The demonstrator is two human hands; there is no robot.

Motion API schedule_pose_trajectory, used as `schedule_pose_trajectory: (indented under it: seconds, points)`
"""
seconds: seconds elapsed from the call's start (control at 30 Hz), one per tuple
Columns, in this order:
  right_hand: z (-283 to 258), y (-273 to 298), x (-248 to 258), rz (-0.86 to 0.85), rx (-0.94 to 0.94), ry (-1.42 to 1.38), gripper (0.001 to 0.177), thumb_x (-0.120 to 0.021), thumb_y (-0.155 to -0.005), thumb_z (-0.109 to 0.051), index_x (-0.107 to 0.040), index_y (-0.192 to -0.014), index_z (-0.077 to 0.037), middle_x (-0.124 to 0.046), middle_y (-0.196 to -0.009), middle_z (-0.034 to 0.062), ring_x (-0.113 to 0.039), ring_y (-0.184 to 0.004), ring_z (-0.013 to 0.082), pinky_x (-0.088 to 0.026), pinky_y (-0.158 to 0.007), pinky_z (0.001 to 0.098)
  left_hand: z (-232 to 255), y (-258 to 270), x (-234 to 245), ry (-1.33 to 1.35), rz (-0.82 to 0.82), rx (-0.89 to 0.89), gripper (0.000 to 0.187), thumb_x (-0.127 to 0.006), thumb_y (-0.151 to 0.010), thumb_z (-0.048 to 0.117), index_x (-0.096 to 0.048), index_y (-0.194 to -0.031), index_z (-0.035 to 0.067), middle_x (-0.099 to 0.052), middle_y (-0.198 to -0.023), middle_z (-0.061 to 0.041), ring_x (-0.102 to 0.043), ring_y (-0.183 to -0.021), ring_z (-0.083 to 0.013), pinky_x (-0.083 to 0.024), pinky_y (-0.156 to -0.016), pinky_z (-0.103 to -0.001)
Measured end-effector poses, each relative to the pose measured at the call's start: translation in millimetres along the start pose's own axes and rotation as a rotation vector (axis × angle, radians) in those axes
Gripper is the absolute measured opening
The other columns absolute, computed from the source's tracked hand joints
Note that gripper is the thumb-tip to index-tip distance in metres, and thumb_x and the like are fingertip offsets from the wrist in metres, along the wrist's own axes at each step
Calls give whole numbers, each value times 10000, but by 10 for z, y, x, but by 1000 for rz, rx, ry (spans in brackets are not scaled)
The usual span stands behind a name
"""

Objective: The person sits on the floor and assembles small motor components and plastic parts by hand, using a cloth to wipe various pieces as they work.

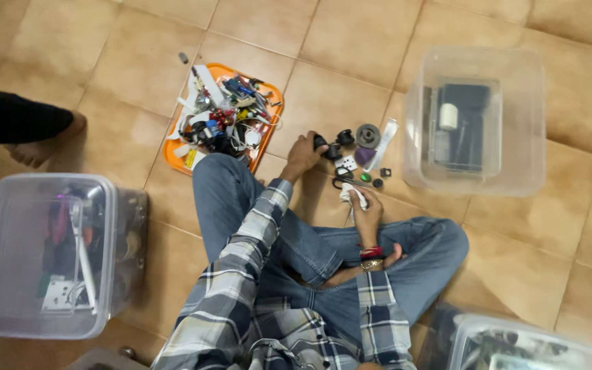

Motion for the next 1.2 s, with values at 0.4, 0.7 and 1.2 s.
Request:
schedule_pose_trajectory:
  seconds: [0.4,0.7,1.2]
  points:
    - [13,10,-57,-49,21,-46,273,-715,-989,-205,-734,-1138,23,-758,-1052,91,-688,-956,165,-538,-873,292,333,-20,719,-160,-104,-101,544,-699,-942,405,-561,-1389,127,-661,-1223,-176,-656,-1107,-383,-534,-924,-492]
    - [101,71,-93,-16,-267,-186,268,-623,-1027,-247,-712,-1174,-43,-619,-727,12,-536,-546,42,-370,-458,215,-511,-135,2615,-6,243,-99,295,-692,-959,334,-731,-1163,125,-768,-1045,-114,-732,-968,-299,-563,-835,-440]
    - [42,101,-184,-52,-249,-155,336,-531,-1113,-300,-717,-1117,-21,-659,-821,-9,-491,-590,28,-356,-489,204,-1980,242,3192,-121,338,-106,275,-709,-815,-36,-791,-999,151,-700,-1018,-118,-696,-944,-311,-549,-817,-431]
Point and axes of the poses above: each hand's wrist, its own y-axis away from the middle knuckle, its own x-axis out of the back of the hand, z = x × y, the point moved 10 cm from there along -y, towards the middle knuckle
